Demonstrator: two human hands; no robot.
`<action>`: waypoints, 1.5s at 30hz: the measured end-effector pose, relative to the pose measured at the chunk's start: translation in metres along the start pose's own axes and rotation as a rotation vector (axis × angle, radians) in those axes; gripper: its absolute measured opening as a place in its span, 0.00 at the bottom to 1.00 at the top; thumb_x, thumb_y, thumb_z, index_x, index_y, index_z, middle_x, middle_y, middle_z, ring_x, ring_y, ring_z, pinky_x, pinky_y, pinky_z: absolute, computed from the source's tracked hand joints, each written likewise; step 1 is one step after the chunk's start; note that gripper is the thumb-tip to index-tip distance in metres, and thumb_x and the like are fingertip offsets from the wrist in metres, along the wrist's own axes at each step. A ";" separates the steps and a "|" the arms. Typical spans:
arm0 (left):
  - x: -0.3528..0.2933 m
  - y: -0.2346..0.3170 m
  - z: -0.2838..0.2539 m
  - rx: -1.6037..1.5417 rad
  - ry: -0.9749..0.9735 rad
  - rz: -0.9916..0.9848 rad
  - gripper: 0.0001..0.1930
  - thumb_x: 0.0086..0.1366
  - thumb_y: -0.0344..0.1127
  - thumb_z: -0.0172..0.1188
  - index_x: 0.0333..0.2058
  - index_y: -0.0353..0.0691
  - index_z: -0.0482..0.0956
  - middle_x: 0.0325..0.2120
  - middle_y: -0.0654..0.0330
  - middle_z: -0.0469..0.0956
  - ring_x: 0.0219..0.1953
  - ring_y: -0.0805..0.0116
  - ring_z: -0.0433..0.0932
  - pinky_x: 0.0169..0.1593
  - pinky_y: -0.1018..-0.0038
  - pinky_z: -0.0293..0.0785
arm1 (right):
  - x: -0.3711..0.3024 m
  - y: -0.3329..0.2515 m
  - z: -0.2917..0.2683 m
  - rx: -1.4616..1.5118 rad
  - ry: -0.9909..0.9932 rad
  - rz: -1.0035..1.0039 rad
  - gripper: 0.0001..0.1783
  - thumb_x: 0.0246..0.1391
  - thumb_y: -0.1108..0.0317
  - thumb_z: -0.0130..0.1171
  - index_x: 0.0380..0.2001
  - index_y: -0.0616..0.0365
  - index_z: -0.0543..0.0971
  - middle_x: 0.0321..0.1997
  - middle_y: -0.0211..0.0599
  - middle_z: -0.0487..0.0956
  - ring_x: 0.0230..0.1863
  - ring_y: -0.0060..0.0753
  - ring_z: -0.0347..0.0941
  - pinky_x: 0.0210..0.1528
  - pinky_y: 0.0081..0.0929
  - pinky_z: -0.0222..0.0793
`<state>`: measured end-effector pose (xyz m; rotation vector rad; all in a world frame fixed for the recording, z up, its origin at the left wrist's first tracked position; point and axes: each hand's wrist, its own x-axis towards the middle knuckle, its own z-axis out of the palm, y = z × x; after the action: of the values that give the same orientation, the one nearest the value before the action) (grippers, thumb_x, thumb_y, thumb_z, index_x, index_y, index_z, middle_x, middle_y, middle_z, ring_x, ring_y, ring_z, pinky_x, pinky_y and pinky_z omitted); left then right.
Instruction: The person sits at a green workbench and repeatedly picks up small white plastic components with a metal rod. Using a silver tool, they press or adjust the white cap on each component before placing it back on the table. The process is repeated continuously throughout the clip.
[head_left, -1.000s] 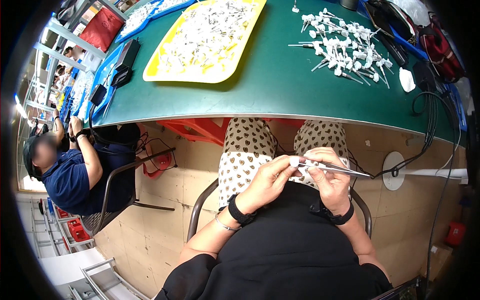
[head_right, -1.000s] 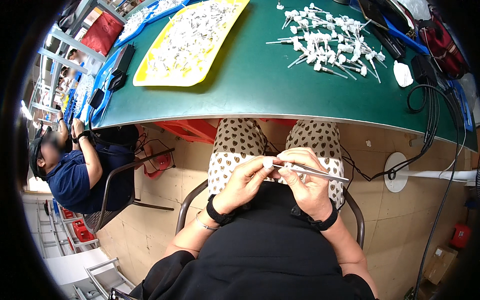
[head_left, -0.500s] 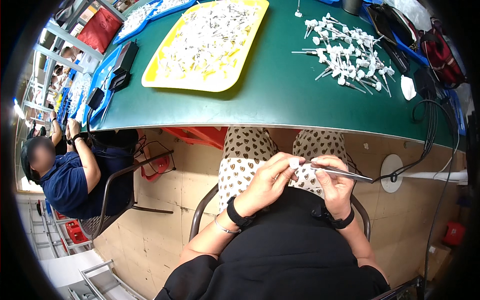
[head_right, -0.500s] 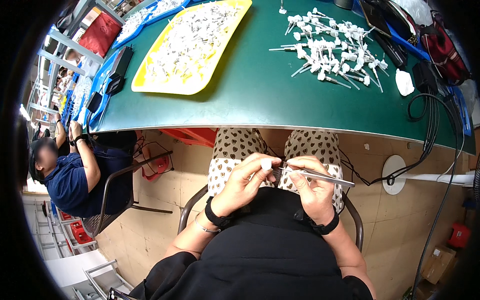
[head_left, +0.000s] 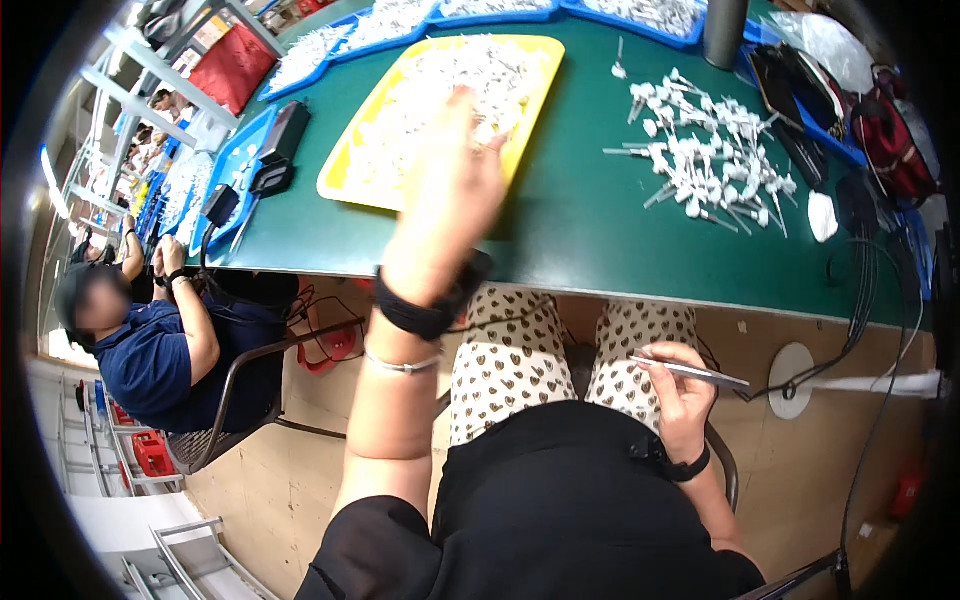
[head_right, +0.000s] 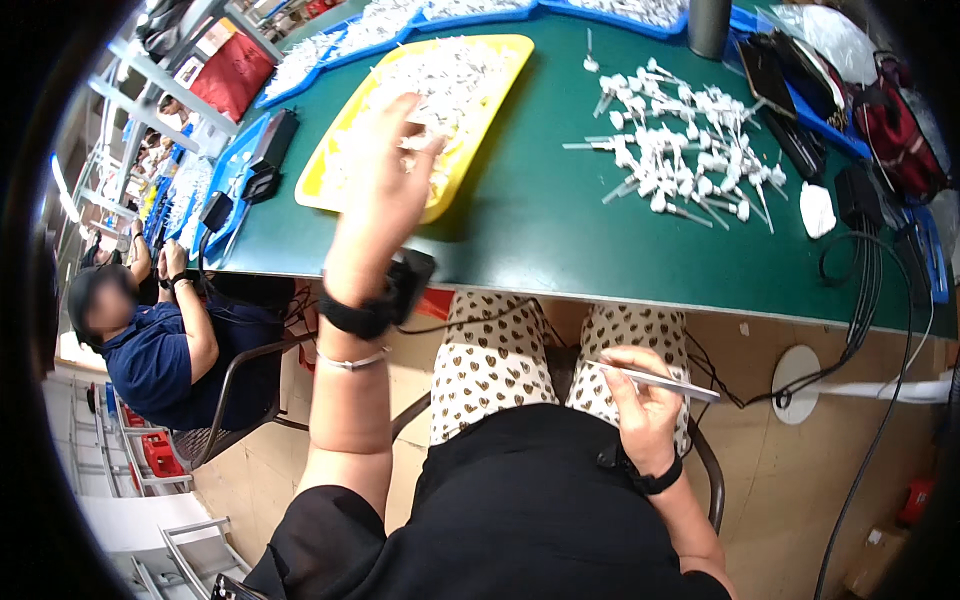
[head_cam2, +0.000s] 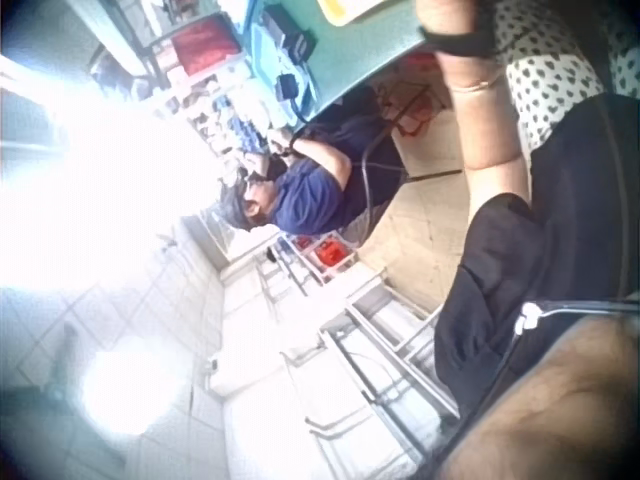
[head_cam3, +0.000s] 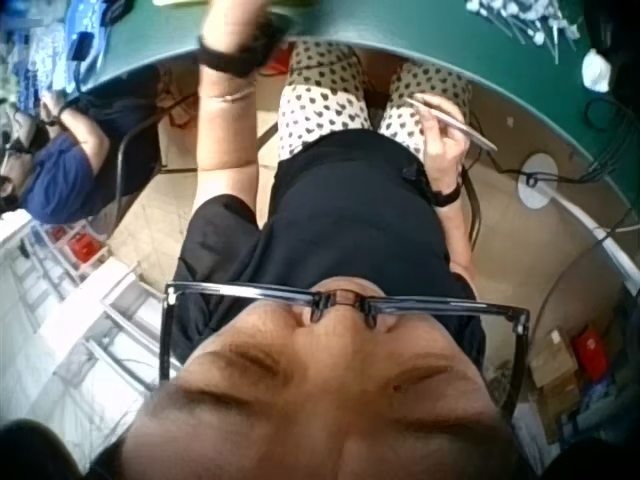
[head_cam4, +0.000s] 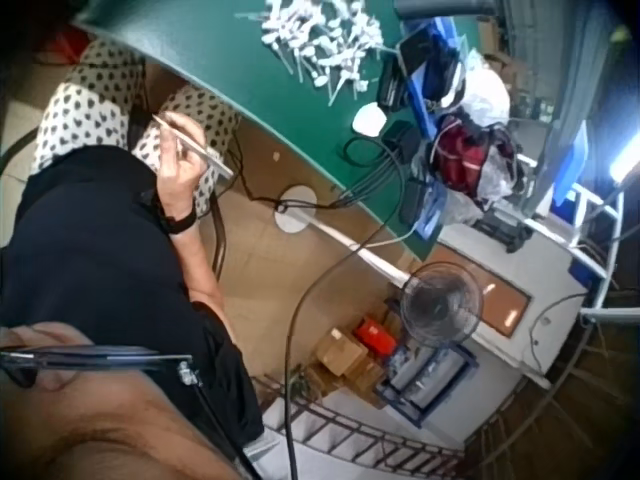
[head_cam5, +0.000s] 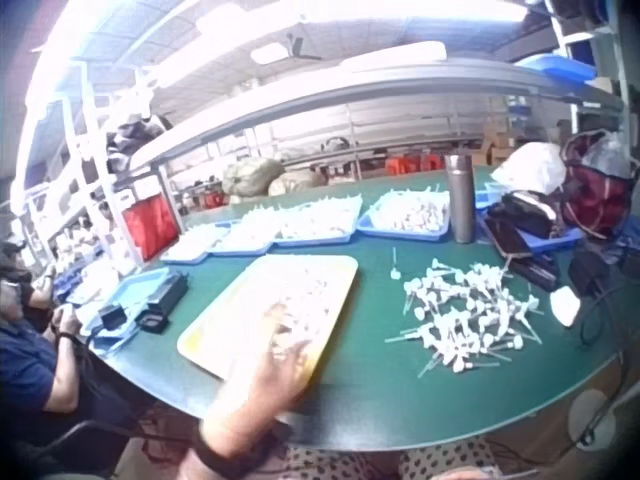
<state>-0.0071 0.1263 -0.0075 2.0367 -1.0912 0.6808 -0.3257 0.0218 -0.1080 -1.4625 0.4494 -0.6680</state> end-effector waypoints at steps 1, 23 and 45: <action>0.000 0.034 0.015 -0.050 -0.018 0.108 0.21 0.63 0.27 0.65 0.54 0.32 0.74 0.53 0.45 0.76 0.51 0.48 0.79 0.56 0.61 0.75 | 0.002 0.006 -0.004 -0.044 0.009 -0.036 0.08 0.61 0.78 0.61 0.44 0.65 0.80 0.44 0.37 0.79 0.40 0.22 0.76 0.41 0.19 0.73; 0.029 0.110 0.115 -0.050 -0.477 0.257 0.10 0.55 0.26 0.60 0.38 0.35 0.80 0.40 0.47 0.76 0.45 0.49 0.76 0.45 0.61 0.78 | 0.002 -0.005 -0.007 -0.019 0.050 0.003 0.08 0.64 0.74 0.60 0.43 0.65 0.77 0.43 0.40 0.79 0.41 0.27 0.78 0.45 0.23 0.76; -0.115 0.102 -0.005 -1.470 -0.691 -0.759 0.08 0.77 0.33 0.51 0.48 0.36 0.71 0.39 0.61 0.78 0.36 0.77 0.79 0.40 0.78 0.79 | 0.007 -0.022 -0.005 0.220 0.090 -0.086 0.09 0.65 0.73 0.58 0.45 0.66 0.76 0.42 0.42 0.82 0.41 0.30 0.80 0.48 0.28 0.77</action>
<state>-0.1536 0.1459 -0.0526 1.0799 -0.6266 -1.0342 -0.3265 0.0138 -0.0853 -1.2523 0.3716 -0.8284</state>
